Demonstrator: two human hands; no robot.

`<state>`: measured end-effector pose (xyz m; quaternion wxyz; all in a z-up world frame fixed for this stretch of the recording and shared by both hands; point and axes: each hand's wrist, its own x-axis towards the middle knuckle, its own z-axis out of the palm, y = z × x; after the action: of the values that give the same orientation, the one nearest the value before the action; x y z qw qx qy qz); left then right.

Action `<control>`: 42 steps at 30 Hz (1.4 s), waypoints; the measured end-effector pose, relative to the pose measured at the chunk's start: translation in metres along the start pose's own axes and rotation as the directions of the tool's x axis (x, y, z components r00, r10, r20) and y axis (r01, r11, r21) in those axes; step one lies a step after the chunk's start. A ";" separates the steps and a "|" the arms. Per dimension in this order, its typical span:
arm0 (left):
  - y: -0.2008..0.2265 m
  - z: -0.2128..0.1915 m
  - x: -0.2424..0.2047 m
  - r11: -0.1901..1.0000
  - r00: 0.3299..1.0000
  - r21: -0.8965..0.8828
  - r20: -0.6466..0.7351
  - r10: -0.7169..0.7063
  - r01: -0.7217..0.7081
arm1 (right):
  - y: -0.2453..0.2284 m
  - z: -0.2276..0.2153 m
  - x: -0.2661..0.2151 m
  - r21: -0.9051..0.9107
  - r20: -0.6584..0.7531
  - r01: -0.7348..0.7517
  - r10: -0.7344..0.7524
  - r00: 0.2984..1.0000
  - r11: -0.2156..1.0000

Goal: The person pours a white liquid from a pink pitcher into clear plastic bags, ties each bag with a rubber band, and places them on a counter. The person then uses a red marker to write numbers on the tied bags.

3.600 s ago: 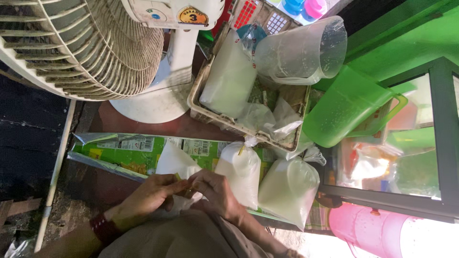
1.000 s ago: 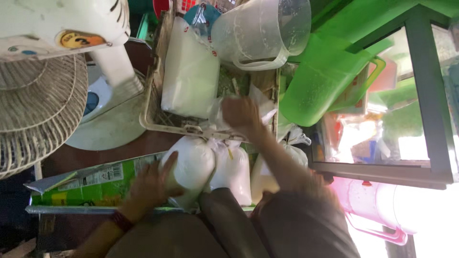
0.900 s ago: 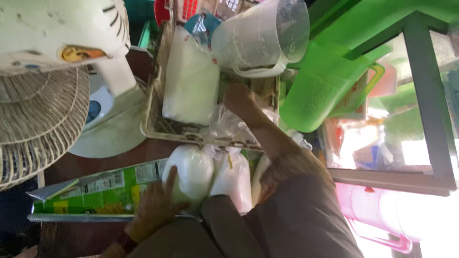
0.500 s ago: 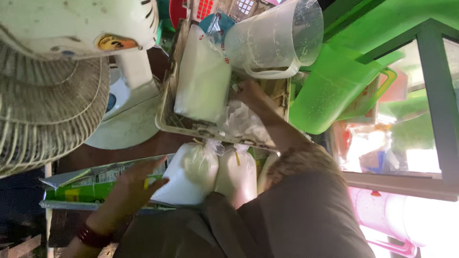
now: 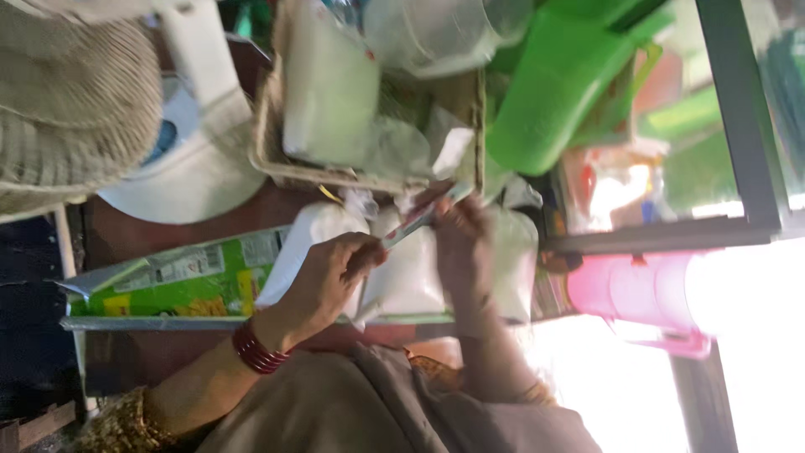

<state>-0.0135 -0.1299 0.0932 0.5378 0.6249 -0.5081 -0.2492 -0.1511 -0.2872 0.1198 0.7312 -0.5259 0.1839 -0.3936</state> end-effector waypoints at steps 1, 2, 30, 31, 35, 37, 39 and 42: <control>-0.011 0.009 -0.012 0.985 0.996 0.168 0.067 -0.053 0.041 | 0.017 0.000 -0.021 0.092 0.062 0.023 -0.028 0.998 0.996; -0.022 0.018 -0.025 0.941 0.986 0.333 0.126 -0.113 0.065 | 0.035 0.000 -0.042 0.350 -0.017 -0.187 0.205 0.979 0.918; -0.068 0.067 -0.087 0.570 0.806 0.672 0.591 -0.028 -0.473 | 0.105 -0.076 -0.091 -0.481 -0.224 0.057 -0.186 0.957 0.875; -0.069 0.066 -0.086 0.566 0.814 0.673 0.580 -0.004 -0.477 | 0.104 -0.076 -0.088 -0.522 -0.219 0.055 -0.196 0.956 0.851; -0.071 0.068 -0.089 0.568 0.804 0.686 0.590 -0.070 -0.455 | 0.099 -0.073 -0.085 -0.604 -0.191 0.064 -0.222 0.956 0.795; -0.072 0.068 -0.090 0.583 0.799 0.687 0.592 -0.105 -0.433 | 0.099 -0.072 -0.084 -0.606 -0.183 0.076 -0.231 0.956 0.792; -0.073 0.069 -0.089 0.608 0.822 0.674 0.567 -0.062 -0.419 | 0.100 -0.073 -0.081 -0.607 -0.184 0.080 -0.238 0.954 0.791; -0.075 0.070 -0.090 0.585 0.835 0.683 0.549 -0.017 -0.437 | 0.101 -0.075 -0.084 -0.668 -0.156 0.082 -0.247 0.956 0.740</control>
<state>-0.0789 -0.0848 -0.0182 0.0834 0.6409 -0.7584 -0.0851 -0.2160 -0.2561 -0.0133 0.4360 -0.7121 0.3473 -0.4269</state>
